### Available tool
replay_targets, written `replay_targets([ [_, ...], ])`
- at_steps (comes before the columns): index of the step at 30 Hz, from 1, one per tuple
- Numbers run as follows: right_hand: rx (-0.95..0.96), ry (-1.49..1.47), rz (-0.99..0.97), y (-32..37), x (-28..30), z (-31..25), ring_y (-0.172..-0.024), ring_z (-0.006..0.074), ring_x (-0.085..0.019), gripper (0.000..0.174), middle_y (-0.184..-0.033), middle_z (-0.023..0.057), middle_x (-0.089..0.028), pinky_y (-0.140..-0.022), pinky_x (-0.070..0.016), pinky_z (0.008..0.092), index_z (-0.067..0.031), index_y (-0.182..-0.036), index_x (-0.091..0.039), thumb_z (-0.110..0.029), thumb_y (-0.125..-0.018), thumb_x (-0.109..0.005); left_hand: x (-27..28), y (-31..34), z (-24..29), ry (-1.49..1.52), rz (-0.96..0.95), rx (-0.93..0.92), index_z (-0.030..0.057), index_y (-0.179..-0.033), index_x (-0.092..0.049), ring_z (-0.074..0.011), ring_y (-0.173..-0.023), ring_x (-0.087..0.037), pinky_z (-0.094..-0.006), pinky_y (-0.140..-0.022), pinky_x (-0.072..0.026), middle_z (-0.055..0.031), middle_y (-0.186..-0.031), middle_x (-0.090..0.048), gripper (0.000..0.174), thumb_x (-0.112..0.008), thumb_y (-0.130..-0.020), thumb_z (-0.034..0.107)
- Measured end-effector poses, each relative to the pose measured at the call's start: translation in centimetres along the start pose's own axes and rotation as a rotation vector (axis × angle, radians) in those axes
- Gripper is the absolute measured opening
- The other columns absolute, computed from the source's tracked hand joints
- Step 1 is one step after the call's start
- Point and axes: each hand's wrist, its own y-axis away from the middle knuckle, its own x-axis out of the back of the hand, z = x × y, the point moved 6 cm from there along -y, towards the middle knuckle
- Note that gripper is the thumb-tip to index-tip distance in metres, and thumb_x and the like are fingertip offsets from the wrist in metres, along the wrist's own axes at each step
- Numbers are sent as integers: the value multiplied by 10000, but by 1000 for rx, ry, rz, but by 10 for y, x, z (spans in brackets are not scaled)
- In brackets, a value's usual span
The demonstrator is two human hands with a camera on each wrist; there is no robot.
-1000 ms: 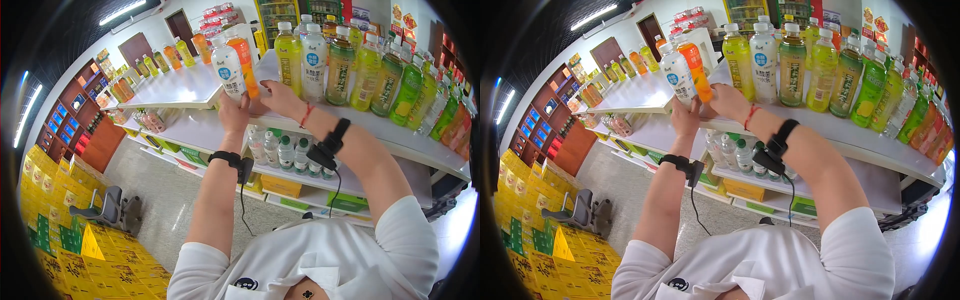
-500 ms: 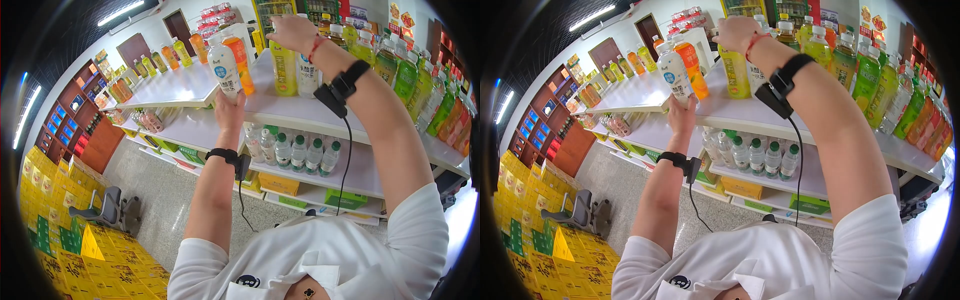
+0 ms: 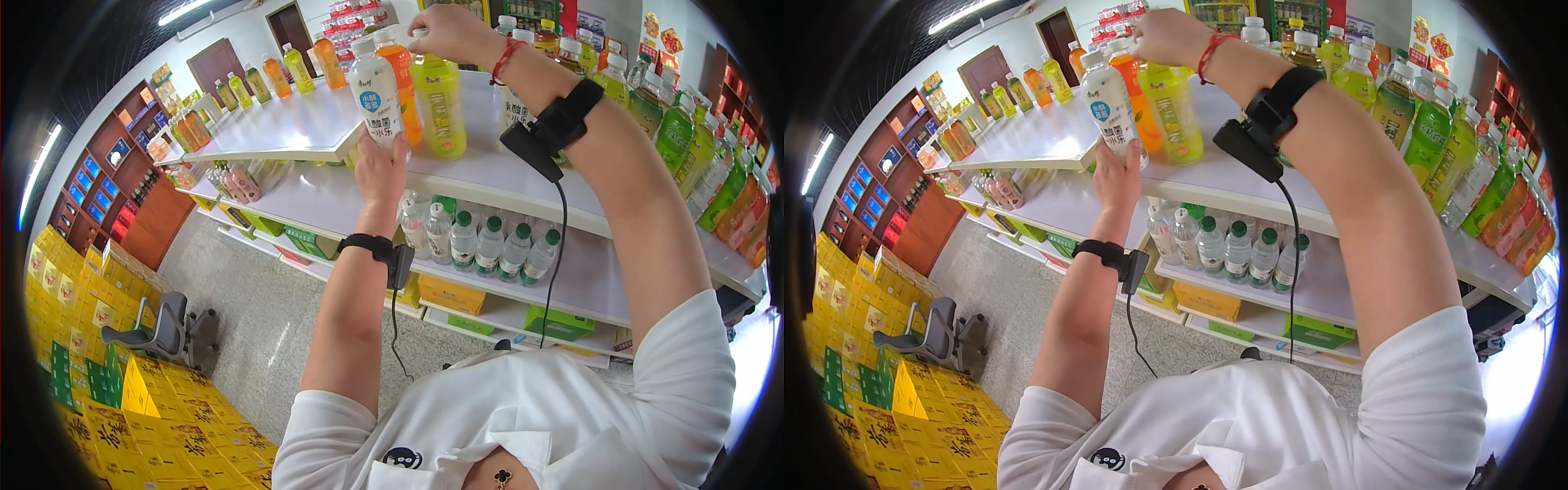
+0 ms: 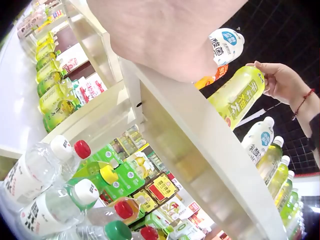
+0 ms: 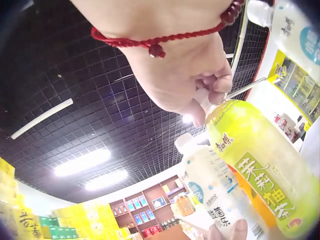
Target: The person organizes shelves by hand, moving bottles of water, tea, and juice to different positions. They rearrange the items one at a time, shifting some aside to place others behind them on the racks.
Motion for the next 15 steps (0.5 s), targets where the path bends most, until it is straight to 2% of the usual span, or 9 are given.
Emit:
replay_targets([
  [4,-73,-72,-84,-4,0,-20,-851,314,-675,323,-882,174,-699,-806,-530,391,-56,-926,-732,-312,-743,-661,-1,0,-3,34,-9,-11,17,-1332,-386,-387,-1036,-584,-458,-855,-477,-198,-1172,-584,641,-598,-878,416],
  [9,-88,-100,-49,0,3,-27,-855,316,-675,313,-874,170,-698,-798,-528,397,-78,-926,-734,-330,-749,-679,1,2,0,27,-17,-52,14,-1361,-360,-388,-1043,-582,-461,-865,-474,-203,-1187,-577,697,-606,-865,438],
  [11,-89,-114,-48,1,2,-26,-857,316,-675,319,-874,172,-698,-801,-527,394,-69,-924,-732,-334,-751,-688,0,3,-2,18,-34,-29,-21,-1403,-309,-398,-1142,-544,-440,-934,-453,-239,-1281,-522,791,-588,-869,491],
  [13,-92,-129,-46,2,0,-24,-859,316,-675,326,-875,174,-697,-804,-527,392,-60,-921,-730,-338,-752,-696,4,2,3,47,-66,-14,-21,-1412,-298,-393,-1152,-540,-438,-939,-451,-239,-1291,-515,813,-611,-854,479],
  [15,-17,-122,12,4,5,-32,-859,317,-674,345,-873,179,-695,-813,-524,389,-39,-935,-721,-340,-768,-691,3,3,4,74,-97,0,-21,-1422,-287,-389,-1162,-536,-435,-943,-450,-239,-1300,-508,836,-634,-839,467],
])
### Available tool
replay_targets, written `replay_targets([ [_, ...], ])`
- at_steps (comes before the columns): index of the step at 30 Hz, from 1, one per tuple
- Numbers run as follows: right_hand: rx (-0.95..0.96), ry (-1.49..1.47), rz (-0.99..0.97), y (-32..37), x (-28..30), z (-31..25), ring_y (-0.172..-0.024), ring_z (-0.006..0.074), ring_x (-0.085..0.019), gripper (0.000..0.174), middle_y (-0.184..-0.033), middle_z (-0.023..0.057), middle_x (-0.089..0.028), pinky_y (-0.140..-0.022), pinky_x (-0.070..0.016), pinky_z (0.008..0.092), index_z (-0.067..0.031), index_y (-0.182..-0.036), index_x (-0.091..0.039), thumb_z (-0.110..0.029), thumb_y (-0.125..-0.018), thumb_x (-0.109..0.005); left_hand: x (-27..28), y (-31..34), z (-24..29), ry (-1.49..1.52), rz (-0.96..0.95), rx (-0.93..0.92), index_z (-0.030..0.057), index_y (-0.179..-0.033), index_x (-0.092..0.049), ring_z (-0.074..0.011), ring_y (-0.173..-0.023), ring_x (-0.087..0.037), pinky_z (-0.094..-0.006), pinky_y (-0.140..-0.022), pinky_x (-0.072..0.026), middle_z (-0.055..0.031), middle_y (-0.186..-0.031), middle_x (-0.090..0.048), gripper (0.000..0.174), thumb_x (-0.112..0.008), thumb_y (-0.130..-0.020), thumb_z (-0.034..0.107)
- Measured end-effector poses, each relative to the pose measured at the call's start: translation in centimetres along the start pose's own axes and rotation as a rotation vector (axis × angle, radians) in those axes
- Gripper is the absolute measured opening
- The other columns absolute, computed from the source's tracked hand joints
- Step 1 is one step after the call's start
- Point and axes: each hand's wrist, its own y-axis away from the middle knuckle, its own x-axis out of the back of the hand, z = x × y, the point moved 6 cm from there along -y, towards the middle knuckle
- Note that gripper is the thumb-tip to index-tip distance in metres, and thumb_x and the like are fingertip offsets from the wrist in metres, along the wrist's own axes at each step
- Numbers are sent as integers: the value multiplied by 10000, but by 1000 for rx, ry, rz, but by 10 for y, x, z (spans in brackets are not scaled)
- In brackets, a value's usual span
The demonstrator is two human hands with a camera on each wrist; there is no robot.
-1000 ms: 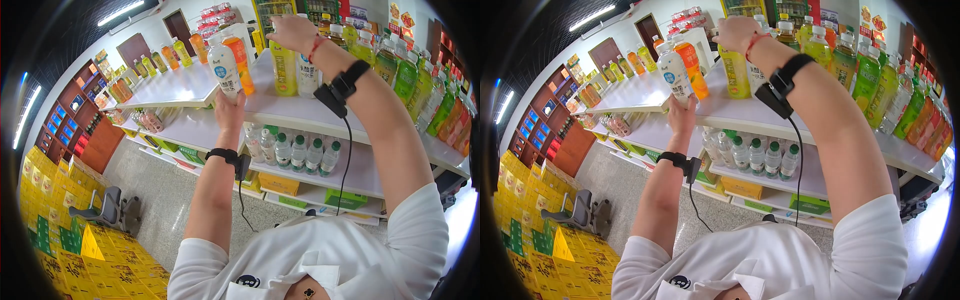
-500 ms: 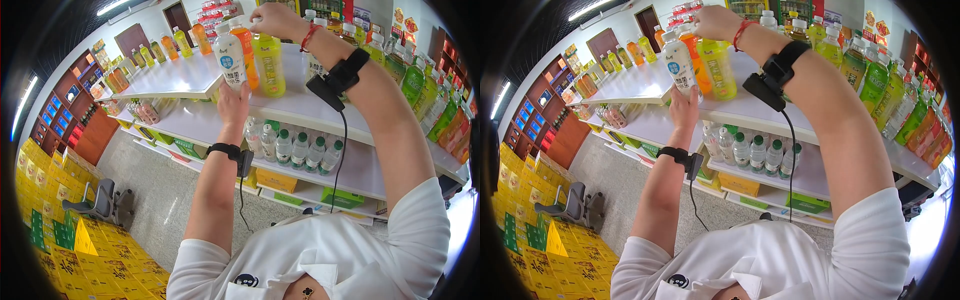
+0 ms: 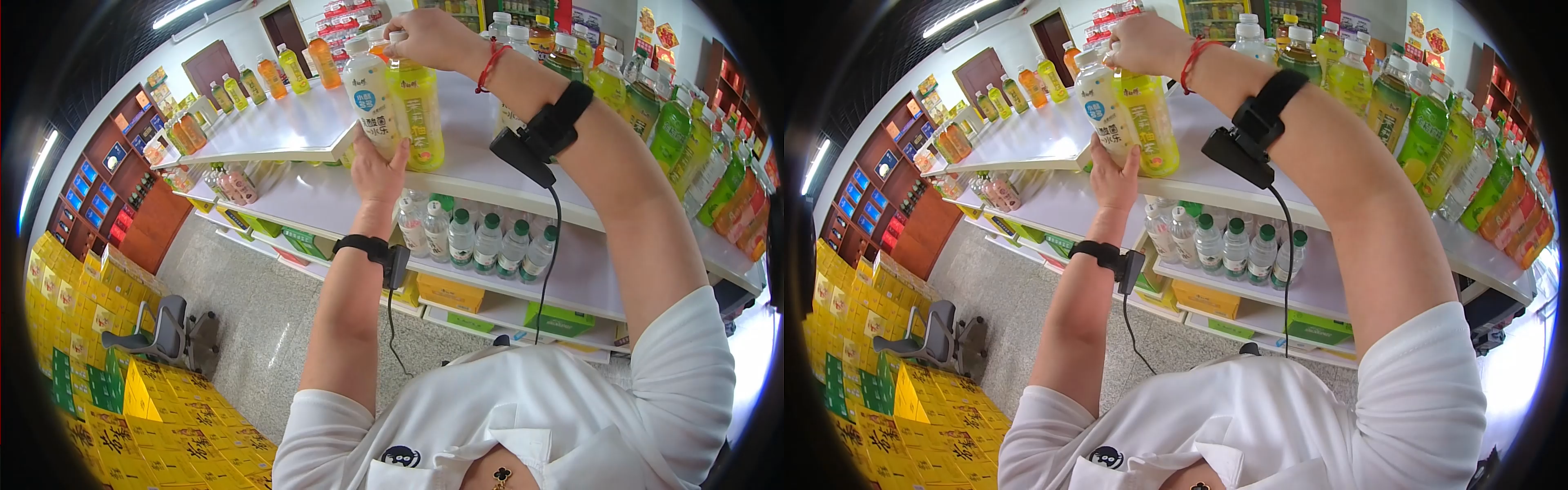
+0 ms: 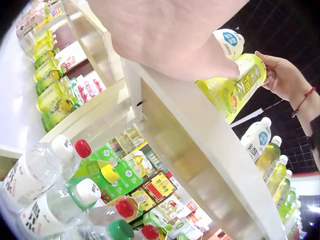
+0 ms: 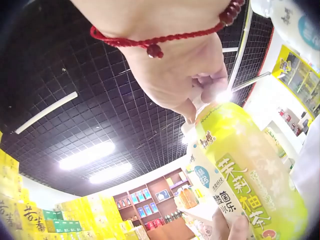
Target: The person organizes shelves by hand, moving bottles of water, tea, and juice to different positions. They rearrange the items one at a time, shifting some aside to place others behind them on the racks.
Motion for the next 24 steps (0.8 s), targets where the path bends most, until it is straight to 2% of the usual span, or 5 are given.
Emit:
replay_targets([
  [6,3,-27,-22,12,13,-6,-830,301,-675,373,-881,154,-696,-757,-523,373,-51,-1042,-683,-332,-797,-688,4,2,5,43,19,-75,-49,-1439,-221,-371,-1084,-577,-417,-888,-484,-236,-1238,-537,995,-773,-723,365],
  [10,-64,-93,44,17,31,7,-869,287,-680,363,-906,163,-702,-823,-523,369,-44,-937,-724,-362,-763,-710,6,0,8,-18,-9,-75,-56,-1447,-193,-388,-1086,-569,-429,-899,-477,-250,-1268,-509,1041,-784,-710,381],
  [17,-62,760,-200,38,87,47,-788,345,-663,338,-833,187,-671,-716,-533,445,-55,-871,-704,-369,-782,-617,2,1,3,-57,17,-93,-70,-1440,-190,-402,-1070,-568,-445,-889,-475,-262,-1253,-509,1062,-784,-709,420],
  [20,-116,728,-516,51,66,84,-780,352,-660,329,-820,163,-682,-723,-531,443,-61,-837,-716,-370,-785,-618,0,1,1,-14,16,-94,-66,-1441,-186,-404,-1076,-563,-448,-886,-473,-268,-1257,-503,1065,-780,-713,434],
  [24,-246,415,-377,54,65,104,-784,343,-662,314,-802,155,-690,-725,-528,438,-56,-802,-728,-357,-769,-641,1,2,1,-49,29,-123,-67,-1439,-183,-408,-1080,-559,-449,-886,-472,-268,-1269,-494,1062,-779,-717,435],
])
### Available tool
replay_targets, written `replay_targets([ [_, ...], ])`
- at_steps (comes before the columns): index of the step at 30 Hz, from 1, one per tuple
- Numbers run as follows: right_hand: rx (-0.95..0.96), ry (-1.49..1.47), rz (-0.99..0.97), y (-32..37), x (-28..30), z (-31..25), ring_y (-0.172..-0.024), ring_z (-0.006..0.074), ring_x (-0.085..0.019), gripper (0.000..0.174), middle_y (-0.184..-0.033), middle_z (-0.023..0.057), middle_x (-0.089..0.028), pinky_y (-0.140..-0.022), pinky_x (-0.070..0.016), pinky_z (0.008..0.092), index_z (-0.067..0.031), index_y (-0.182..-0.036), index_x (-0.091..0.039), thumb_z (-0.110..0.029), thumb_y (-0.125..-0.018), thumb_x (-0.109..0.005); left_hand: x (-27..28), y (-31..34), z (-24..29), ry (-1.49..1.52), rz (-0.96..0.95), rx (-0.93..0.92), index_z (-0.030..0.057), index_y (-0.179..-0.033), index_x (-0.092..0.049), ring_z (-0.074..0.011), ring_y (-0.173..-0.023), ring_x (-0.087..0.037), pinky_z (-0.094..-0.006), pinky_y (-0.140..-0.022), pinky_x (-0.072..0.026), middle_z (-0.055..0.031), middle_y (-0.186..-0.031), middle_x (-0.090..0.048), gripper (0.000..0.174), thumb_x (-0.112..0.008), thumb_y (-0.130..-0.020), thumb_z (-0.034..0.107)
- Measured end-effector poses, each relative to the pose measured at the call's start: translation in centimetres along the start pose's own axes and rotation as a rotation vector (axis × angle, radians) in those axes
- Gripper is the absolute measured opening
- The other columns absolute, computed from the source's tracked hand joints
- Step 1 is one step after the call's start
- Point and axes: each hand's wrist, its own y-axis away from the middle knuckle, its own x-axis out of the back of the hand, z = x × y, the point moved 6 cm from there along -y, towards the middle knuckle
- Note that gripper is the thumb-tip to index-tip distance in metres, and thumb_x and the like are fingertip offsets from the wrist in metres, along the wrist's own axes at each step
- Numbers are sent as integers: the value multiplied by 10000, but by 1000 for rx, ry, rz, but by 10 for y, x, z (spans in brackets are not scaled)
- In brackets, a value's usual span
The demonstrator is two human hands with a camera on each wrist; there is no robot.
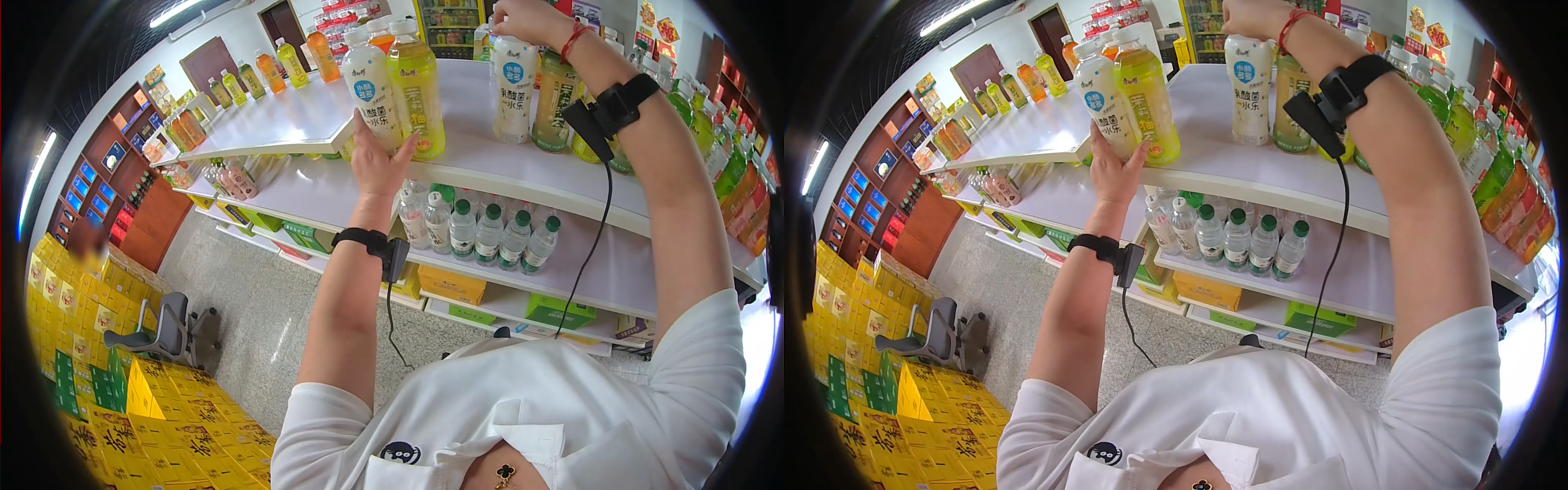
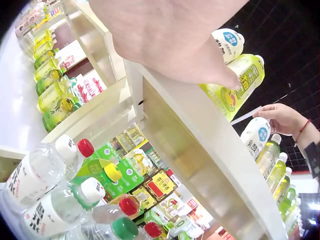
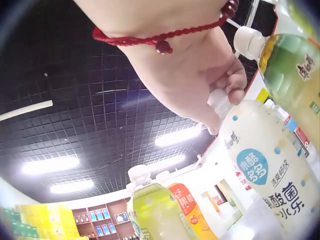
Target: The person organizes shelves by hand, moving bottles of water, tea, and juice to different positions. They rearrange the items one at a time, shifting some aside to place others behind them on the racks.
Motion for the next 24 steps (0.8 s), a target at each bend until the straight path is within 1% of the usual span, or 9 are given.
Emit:
replay_targets([
  [2,54,-169,94,-4,4,0,-770,344,-663,288,-777,179,-683,-719,-526,437,-46,-782,-732,-324,-743,-670,1,0,3,-67,31,-68,-70,-1436,-184,-411,-1078,-559,-446,-881,-476,-267,-1274,-493,1056,-779,-721,430],
  [3,55,-166,97,-7,1,-2,-770,344,-663,288,-777,179,-683,-719,-526,437,-46,-782,-732,-324,-743,-670,0,-1,2,-65,34,-70,-70,-1436,-184,-411,-1078,-559,-446,-881,-476,-267,-1274,-493,1056,-779,-721,430],
  [5,147,-118,231,-17,-1,-16,-760,346,-666,259,-775,197,-677,-716,-529,433,-34,-783,-728,-280,-718,-686,-1,-1,1,-74,44,-99,-73,-1433,-186,-414,-1081,-557,-446,-878,-477,-266,-1281,-491,1046,-778,-724,416],
  [6,142,-209,201,-22,-3,-20,-754,348,-666,272,-767,200,-675,-715,-532,423,-27,-795,-725,-286,-718,-693,0,-1,3,-73,47,-100,-73,-1433,-186,-414,-1081,-557,-446,-878,-477,-266,-1281,-491,1046,-778,-724,416],
  [11,200,-342,258,-50,-16,-46,-765,323,-674,287,-785,195,-683,-709,-529,405,-25,-840,-724,-289,-733,-682,1,-1,3,38,8,-40,-72,-1431,-191,-412,-1069,-562,-451,-858,-483,-265,-1268,-499,1032,-778,-727,401],
  [13,127,-376,176,-55,-20,-56,-861,272,-682,352,-900,141,-708,-814,-524,353,-68,-941,-730,-362,-748,-729,1,-1,3,29,8,-44,-71,-1432,-191,-408,-1048,-570,-452,-843,-487,-262,-1248,-509,1034,-778,-726,403],
  [17,161,-474,191,-68,-25,-74,-847,267,-682,262,-902,138,-708,-790,-527,353,-90,-943,-729,-255,-740,-711,2,-1,4,9,-3,-13,-66,-1437,-185,-395,-995,-589,-453,-808,-492,-254,-1193,-533,1052,-783,-716,414],
  [21,179,-489,209,-83,-35,-77,-857,272,-680,246,-918,139,-707,-792,-526,353,-92,-954,-723,-202,-739,-678,0,-1,0,24,-16,11,-63,-1442,-177,-392,-982,-592,-453,-800,-490,-248,-1174,-541,1072,-790,-706,419],
  [24,189,-501,228,-88,-38,-76,-872,279,-676,272,-947,143,-705,-796,-526,355,-95,-987,-716,-183,-733,-668,0,-2,2,8,25,-68,-66,-1443,-170,-396,-979,-591,-454,-796,-488,-247,-1165,-545,1087,-795,-701,424],
])
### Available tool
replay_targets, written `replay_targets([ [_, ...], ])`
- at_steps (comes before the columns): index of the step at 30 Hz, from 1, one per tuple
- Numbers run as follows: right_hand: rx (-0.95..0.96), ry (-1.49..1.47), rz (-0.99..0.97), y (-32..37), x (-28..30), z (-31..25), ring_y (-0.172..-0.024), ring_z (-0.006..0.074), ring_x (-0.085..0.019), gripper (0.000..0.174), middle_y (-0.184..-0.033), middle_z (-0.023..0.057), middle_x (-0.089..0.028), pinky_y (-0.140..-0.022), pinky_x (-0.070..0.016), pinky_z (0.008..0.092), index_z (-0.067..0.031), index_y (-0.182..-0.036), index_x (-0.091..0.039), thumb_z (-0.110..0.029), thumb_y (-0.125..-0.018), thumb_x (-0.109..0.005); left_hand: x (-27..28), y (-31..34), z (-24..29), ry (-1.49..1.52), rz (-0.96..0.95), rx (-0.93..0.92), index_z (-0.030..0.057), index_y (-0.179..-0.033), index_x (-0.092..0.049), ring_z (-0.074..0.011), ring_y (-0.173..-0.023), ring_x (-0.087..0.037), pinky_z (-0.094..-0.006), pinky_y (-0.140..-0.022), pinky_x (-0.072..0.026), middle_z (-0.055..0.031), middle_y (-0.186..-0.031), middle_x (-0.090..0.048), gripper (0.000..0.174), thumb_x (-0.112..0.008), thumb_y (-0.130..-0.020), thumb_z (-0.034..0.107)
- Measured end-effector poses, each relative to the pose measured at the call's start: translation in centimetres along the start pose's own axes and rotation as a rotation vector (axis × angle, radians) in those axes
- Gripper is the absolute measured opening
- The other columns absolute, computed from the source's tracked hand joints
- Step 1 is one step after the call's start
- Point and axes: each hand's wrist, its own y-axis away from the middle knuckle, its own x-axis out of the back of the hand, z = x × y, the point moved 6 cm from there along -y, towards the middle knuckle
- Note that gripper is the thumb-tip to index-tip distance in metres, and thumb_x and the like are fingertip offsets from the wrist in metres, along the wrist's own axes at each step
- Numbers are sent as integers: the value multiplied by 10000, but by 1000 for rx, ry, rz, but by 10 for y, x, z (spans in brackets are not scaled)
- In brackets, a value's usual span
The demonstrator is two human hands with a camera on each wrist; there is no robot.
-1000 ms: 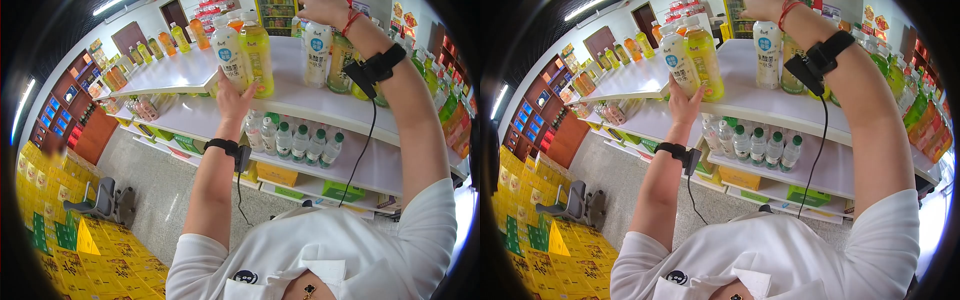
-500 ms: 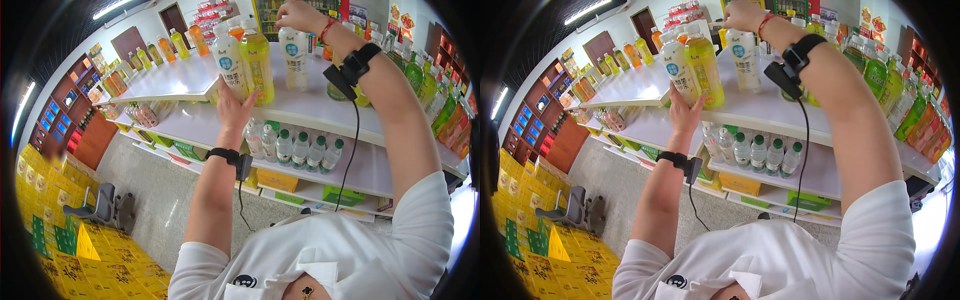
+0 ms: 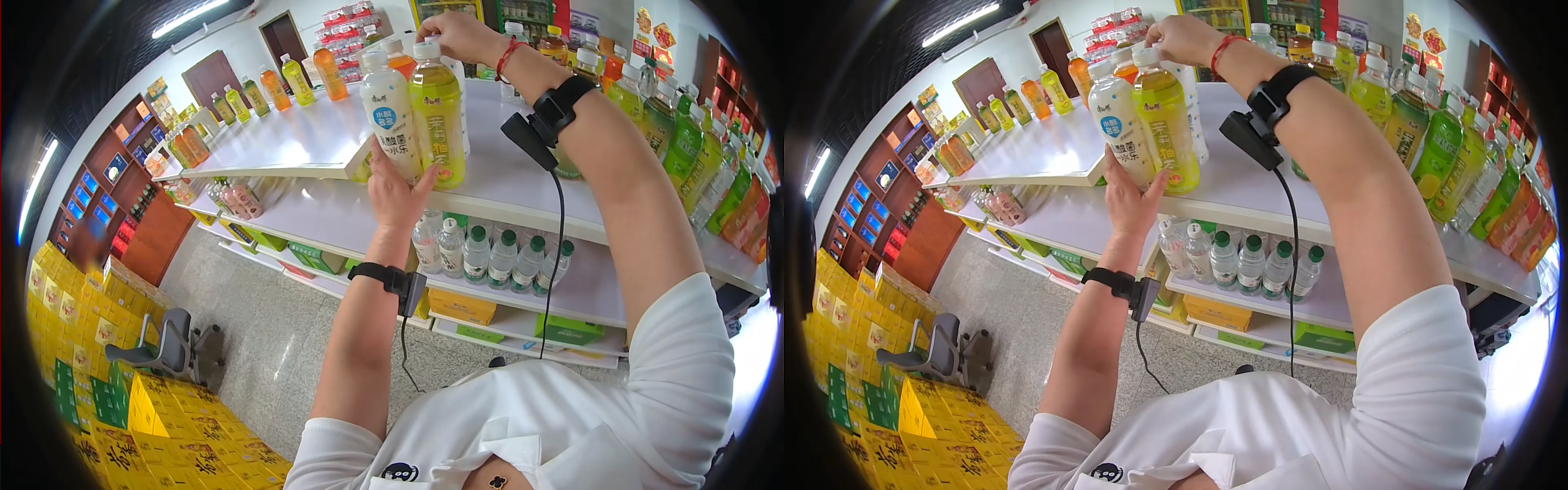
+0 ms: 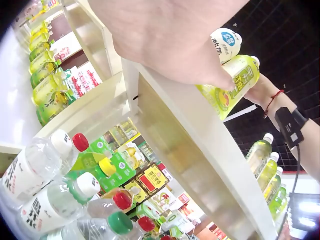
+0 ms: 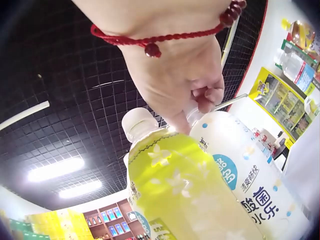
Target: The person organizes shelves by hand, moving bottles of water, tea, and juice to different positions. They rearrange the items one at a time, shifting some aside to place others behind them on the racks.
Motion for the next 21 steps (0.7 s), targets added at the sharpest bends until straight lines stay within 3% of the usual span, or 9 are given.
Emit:
replay_targets([
  [2,90,35,-8,0,0,-2,-890,285,-671,287,-972,148,-702,-804,-526,360,-104,-1021,-706,-192,-753,-657,1,1,2,-1,16,-10,-75,-1438,-178,-397,-978,-590,-449,-801,-487,-252,-1165,-545,1081,-794,-701,422],
  [5,68,76,28,-9,-11,17,-851,272,-682,292,-982,140,-703,-790,-533,355,-113,-1061,-697,-209,-794,-628,0,1,0,28,-12,19,-80,-1440,-177,-398,-989,-585,-444,-815,-484,-258,-1175,-539,1083,-798,-701,412],
  [6,-104,-80,-64,0,-6,12,-796,255,-690,310,-974,132,-704,-767,-540,353,-111,-1104,-681,-265,-846,-605,0,1,1,39,-20,14,-80,-1440,-177,-398,-989,-585,-444,-815,-484,-258,-1175,-539,1083,-798,-701,412],
  [9,-125,-18,-19,22,21,-4,-753,231,-694,375,-964,133,-702,-747,-545,358,-107,-1174,-647,-327,-875,-597,1,1,1,62,-32,48,-75,-1446,-172,-397,-1039,-575,-433,-862,-479,-270,-1217,-519,1073,-805,-705,373],
  [11,-92,-76,1,39,48,-5,-815,266,-695,396,-972,155,-699,-758,-546,387,-86,-1168,-632,-364,-889,-587,3,2,4,68,9,-17,-71,-1452,-165,-394,-1096,-560,-415,-903,-472,-284,-1262,-493,1054,-805,-720,335],
  [13,-15,-98,57,65,86,-12,-789,311,-677,288,-825,192,-690,-714,-523,397,-32,-905,-719,-272,-755,-665,1,5,0,163,-22,49,-71,-1449,-183,-390,-1167,-522,-409,-960,-439,-284,-1303,-472,1016,-798,-737,314],
  [16,-25,137,58,101,122,4,-795,332,-664,266,-826,197,-683,-712,-517,403,-28,-941,-703,-226,-784,-622,2,9,-14,254,-3,121,-70,-1449,-192,-391,-1214,-473,-424,-1007,-390,-269,-1315,-465,991,-786,-756,315],
  [19,-16,288,49,131,156,6,-790,349,-654,244,-805,202,-673,-710,-513,420,-8,-906,-692,-200,-788,-599,24,7,4,162,168,147,-58,-1436,-239,-373,-1198,-465,-437,-1013,-359,-243,-1279,-485,893,-758,-791,276],
  [21,-41,307,19,147,174,7,-793,356,-650,236,-801,206,-669,-714,-510,429,2,-884,-687,-190,-787,-590,39,0,49,-63,251,-81,2,-1427,-284,-325,-1188,-437,-398,-980,-385,-192,-1251,-466,711,-680,-877,219],
])
